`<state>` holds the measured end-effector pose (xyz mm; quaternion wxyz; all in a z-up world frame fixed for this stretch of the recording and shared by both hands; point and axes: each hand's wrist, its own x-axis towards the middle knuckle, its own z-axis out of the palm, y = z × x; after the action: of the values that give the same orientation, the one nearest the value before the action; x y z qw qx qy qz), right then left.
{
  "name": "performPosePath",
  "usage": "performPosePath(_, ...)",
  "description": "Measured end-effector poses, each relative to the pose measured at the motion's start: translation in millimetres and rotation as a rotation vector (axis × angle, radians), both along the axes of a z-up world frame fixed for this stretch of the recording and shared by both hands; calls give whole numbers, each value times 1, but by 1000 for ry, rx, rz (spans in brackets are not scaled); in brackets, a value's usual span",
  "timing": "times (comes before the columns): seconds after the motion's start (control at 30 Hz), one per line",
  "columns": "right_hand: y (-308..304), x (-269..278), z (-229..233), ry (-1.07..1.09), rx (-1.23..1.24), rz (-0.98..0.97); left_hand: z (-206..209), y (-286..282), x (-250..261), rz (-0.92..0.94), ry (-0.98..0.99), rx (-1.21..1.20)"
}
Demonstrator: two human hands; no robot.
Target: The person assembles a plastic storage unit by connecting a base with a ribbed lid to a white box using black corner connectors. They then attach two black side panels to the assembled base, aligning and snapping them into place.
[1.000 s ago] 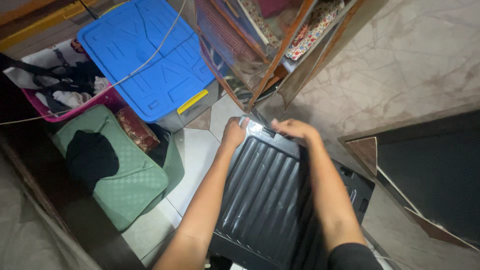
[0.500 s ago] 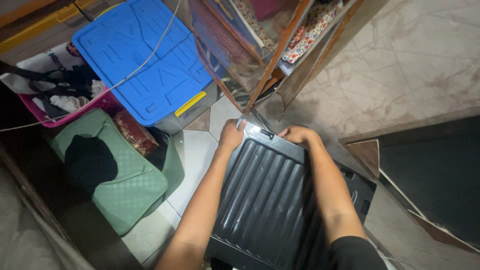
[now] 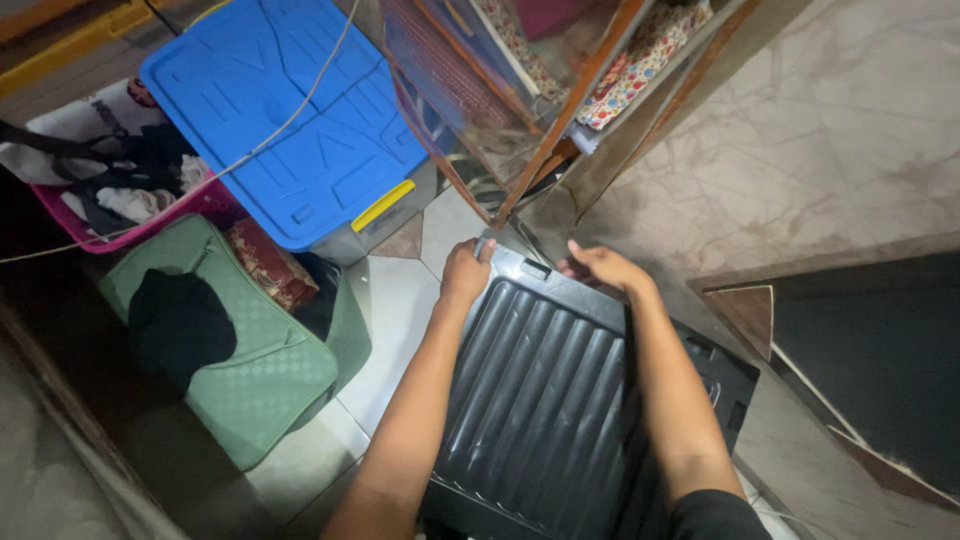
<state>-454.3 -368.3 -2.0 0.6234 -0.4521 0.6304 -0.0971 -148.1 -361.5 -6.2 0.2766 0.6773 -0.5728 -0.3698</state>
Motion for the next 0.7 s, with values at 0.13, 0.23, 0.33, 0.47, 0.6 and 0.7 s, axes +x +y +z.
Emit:
performPosePath(0.13, 19, 51, 47, 416, -347, 192, 16, 0, 0, -2, 4, 160)
performPosePath(0.23, 46, 87, 70, 682, -536, 107, 30, 9, 1, 60, 33, 140)
performPosePath(0.33, 59, 101, 73, 743, -706, -21, 39, 18, 2, 124, -36, -73)
performPosePath(0.47, 81, 64, 76, 770, -873, -51, 46, 21, -3, 108, -101, -51)
performPosePath(0.6, 142, -20, 86, 987, -559, -121, 44, 21, -9, 102, -237, -121)
performPosePath(0.7, 189, -80, 86, 1048, -844, -171, 37, 27, -11, 81, -303, -172)
